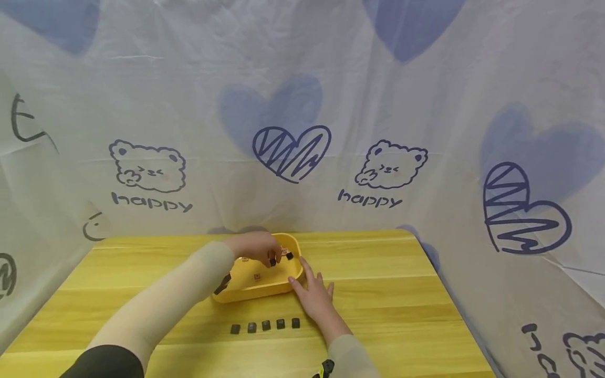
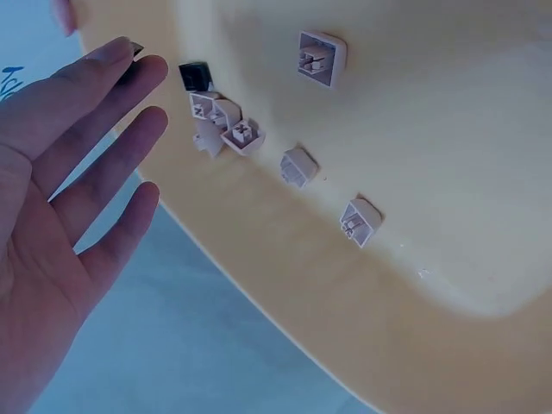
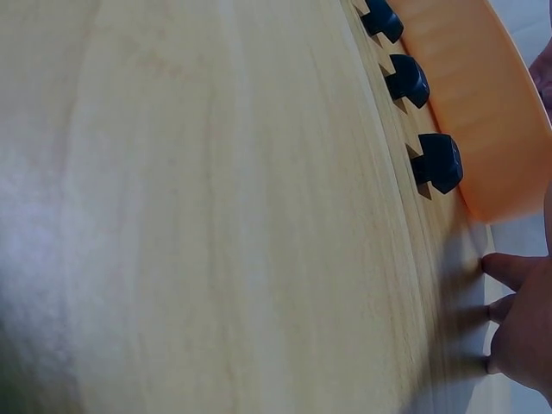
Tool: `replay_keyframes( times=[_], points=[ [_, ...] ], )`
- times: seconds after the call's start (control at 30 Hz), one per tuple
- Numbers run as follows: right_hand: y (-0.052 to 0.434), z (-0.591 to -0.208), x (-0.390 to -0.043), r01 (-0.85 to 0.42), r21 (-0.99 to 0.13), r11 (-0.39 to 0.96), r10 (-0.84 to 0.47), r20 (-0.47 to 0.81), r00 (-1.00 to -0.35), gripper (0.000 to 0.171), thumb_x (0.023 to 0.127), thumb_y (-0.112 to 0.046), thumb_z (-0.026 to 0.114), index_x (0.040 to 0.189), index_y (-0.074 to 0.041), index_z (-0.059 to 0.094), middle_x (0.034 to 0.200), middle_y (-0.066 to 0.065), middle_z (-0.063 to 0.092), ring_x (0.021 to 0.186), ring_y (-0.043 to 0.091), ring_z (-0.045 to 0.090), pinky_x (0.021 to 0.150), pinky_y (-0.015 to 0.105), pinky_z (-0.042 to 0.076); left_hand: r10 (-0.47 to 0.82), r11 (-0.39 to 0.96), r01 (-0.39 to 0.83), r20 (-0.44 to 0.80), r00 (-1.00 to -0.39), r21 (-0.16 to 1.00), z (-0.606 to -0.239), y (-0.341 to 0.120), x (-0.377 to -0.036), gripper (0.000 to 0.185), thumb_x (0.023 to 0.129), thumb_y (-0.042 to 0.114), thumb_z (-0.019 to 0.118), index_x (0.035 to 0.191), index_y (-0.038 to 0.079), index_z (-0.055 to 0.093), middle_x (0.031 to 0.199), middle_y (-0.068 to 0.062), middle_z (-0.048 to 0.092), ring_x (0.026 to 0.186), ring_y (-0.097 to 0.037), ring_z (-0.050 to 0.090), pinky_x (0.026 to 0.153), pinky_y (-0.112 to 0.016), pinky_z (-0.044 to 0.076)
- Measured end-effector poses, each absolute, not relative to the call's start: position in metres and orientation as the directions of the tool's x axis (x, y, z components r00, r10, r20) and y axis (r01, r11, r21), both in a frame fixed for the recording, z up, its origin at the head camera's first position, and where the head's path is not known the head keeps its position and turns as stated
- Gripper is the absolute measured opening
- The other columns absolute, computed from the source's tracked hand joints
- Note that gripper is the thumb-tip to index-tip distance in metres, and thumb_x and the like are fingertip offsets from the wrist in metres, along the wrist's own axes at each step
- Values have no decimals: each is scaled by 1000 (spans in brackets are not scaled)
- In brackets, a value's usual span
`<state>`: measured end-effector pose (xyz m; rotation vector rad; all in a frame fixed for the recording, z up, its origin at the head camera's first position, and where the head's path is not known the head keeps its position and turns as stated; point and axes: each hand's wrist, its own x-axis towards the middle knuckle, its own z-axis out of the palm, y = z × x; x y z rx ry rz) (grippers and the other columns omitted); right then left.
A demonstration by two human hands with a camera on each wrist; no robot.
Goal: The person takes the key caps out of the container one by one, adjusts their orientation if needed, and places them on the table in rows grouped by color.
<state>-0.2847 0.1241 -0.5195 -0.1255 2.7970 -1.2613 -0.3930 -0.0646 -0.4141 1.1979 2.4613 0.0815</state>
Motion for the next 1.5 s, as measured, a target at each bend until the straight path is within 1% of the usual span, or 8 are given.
replay_keyframes(
  times=[0.4, 0.7, 0.83, 0.9, 1.07, 1.13, 1.27, 1.5],
  points=[
    [128, -521, -286, -52, -738, 673, -106, -28, -994, 65, 101, -48, 45, 157, -28, 18, 153, 20, 31, 139, 51, 20, 106, 68, -7, 783, 619, 722, -174, -597, 309, -400, -87, -367, 18, 82, 18, 79, 99, 17, 74, 93, 11, 68, 84, -5, 62, 78, -23, 51],
    [129, -518, -288, -43, -743, 668, -108, -39, -993, 65, 102, -48, 44, 157, -28, 16, 153, 20, 31, 139, 51, 19, 106, 67, -9, 788, 577, 710, -44, -614, 403, -397, -98, -341, 19, 80, 17, 82, 97, 15, 76, 95, 10, 67, 93, -16, 64, 84, -30, 51],
    [129, -519, -288, -41, -743, 668, -102, -37, -994, 66, 101, -48, 45, 157, -27, 16, 153, 20, 31, 139, 51, 19, 107, 67, -9, 783, 555, 697, -2, -622, 455, -400, -105, -331, 18, 80, 14, 81, 97, 13, 76, 93, 9, 68, 90, -17, 65, 84, -35, 52],
    [129, -519, -287, -37, -745, 666, -100, -40, -994, 66, 101, -49, 45, 157, -28, 16, 153, 19, 31, 139, 50, 19, 107, 66, -10, 774, 558, 688, 7, -633, 464, -402, -109, -325, 18, 80, 14, 81, 97, 13, 76, 92, 10, 68, 89, -15, 64, 83, -35, 52],
    [127, -520, -288, -47, -750, 660, -109, -33, -993, 66, 101, -49, 45, 157, -27, 17, 153, 18, 31, 139, 51, 19, 107, 66, -10, 752, 572, 676, 33, -659, 465, -405, -122, -313, 17, 79, 13, 81, 95, 14, 76, 90, 11, 68, 89, -8, 64, 92, -34, 49],
    [126, -520, -288, -53, -748, 661, -113, -30, -993, 66, 101, -49, 44, 157, -27, 17, 153, 18, 31, 139, 51, 19, 106, 67, -10, 736, 580, 662, 43, -676, 476, -406, -128, -308, 17, 79, 12, 82, 96, 13, 77, 90, 10, 69, 88, -8, 64, 91, -33, 50],
    [125, -520, -288, -51, -752, 657, -114, -32, -993, 66, 101, -51, 43, 157, -28, 17, 154, 17, 30, 139, 51, 18, 107, 66, -10, 691, 598, 612, 55, -721, 517, -409, -139, -299, 20, 79, 10, 82, 98, 11, 77, 92, 7, 69, 84, -10, 64, 79, -34, 54],
    [122, -520, -286, -46, -756, 653, -117, -41, -992, 66, 101, -50, 44, 157, -29, 17, 154, 17, 30, 139, 51, 18, 106, 67, -10, 581, 652, 493, 38, -813, 577, -417, -158, -281, 17, 79, 11, 81, 96, 12, 76, 91, 9, 69, 83, -11, 62, 78, -38, 54]
  ],
)
